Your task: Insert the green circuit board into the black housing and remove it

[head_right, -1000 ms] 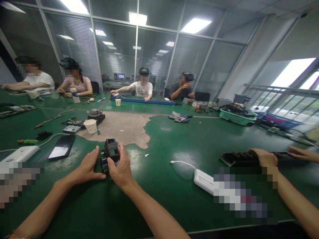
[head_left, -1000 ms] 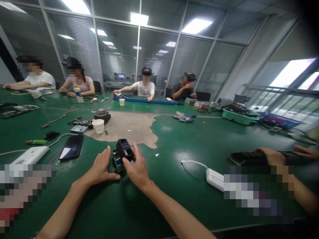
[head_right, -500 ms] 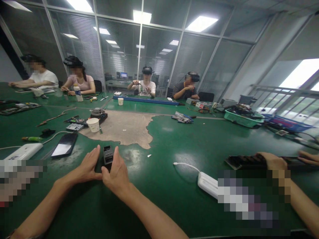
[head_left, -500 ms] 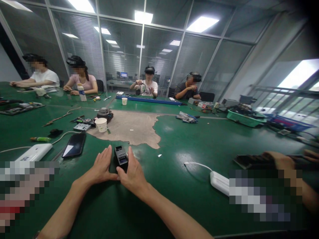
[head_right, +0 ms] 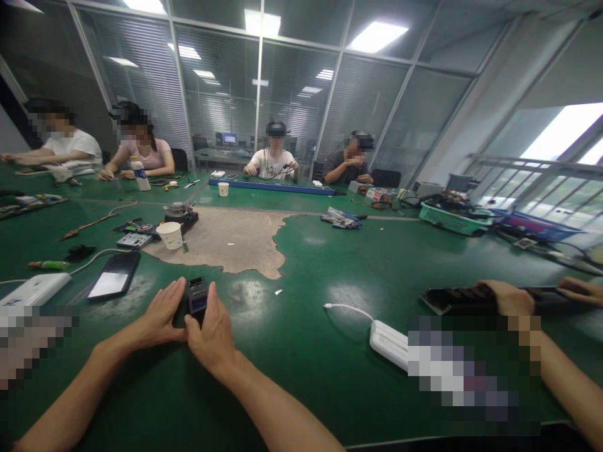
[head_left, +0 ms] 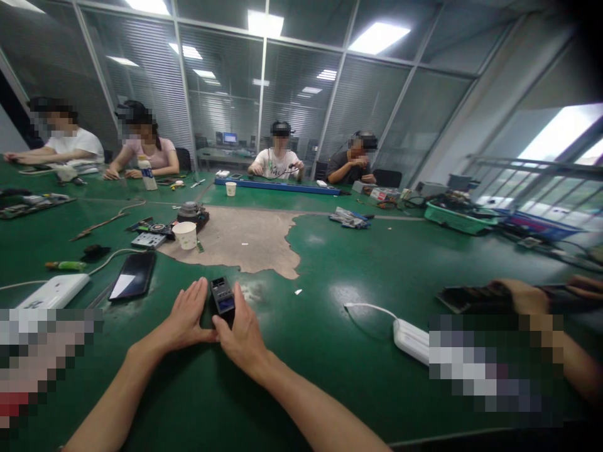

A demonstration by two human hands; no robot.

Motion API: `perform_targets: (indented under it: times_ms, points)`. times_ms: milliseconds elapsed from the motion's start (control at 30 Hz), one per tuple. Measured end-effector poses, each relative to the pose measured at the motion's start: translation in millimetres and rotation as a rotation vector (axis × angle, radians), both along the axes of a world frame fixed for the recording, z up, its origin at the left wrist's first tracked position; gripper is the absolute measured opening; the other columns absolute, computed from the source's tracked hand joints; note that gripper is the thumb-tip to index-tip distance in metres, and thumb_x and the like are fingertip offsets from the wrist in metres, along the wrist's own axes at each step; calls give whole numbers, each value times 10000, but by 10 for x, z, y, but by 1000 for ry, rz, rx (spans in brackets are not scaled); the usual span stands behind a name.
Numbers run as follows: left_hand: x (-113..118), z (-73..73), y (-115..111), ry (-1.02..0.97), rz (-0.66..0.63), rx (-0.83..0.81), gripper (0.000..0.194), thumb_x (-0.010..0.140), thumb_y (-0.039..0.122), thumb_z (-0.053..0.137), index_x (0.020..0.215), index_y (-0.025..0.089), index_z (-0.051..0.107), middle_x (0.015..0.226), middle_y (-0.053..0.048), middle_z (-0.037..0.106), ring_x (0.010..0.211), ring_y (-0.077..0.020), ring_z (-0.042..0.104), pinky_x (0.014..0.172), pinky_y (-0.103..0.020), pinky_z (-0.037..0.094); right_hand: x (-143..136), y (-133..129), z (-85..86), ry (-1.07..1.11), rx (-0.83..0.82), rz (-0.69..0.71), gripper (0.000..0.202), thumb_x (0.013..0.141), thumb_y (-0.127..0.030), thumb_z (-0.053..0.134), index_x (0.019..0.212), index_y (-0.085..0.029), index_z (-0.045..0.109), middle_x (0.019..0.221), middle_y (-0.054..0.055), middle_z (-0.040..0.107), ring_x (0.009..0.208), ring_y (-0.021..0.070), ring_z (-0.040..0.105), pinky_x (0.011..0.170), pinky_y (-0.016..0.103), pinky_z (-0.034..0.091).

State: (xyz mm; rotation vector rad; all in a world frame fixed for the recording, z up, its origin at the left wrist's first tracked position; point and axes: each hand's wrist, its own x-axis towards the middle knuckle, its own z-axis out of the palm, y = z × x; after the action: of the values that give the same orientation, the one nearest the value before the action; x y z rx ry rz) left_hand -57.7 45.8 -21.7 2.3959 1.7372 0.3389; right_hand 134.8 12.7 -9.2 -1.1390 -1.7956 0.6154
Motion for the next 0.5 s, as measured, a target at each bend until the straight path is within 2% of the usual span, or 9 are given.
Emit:
perform_targets:
  times_ms: [167,300,400,500]
  points:
    - [-40,-53,17,-23,3,3,1300,672,725,646,1555,116,-89,1609,-256,121,1478,-413,113,1166,-587,149,41,29,270,109,20,-5,845,833,-264,652,1539,-155,202,1490,164,443,1381,305,422,1135,493,367]
    - [-43,-38,23,-1,-23,9,1280,647,805,629,1568,123,58,1617,-234,100,1480,-416,82,1169,-588,135,229,87,491,155,74,-24,783,875,-293,622,1533,-167,217,1471,145,473,1376,277,434,1133,472,370]
    - [-35,-15,29,31,-30,5,1255,660,835,595,1558,84,143,1615,-237,95,1481,-413,71,1174,-577,129,434,150,509,122,65,-71,775,874,-302,620,1524,-127,235,1487,170,448,1386,280,421,1141,469,356]
    - [-39,-21,41,43,-28,16,1245,663,839,588,1562,101,143,1616,-222,117,1479,-412,95,1172,-571,148,608,181,413,76,8,-144,784,866,-322,627,1514,-84,255,1479,201,446,1380,305,426,1133,482,362]
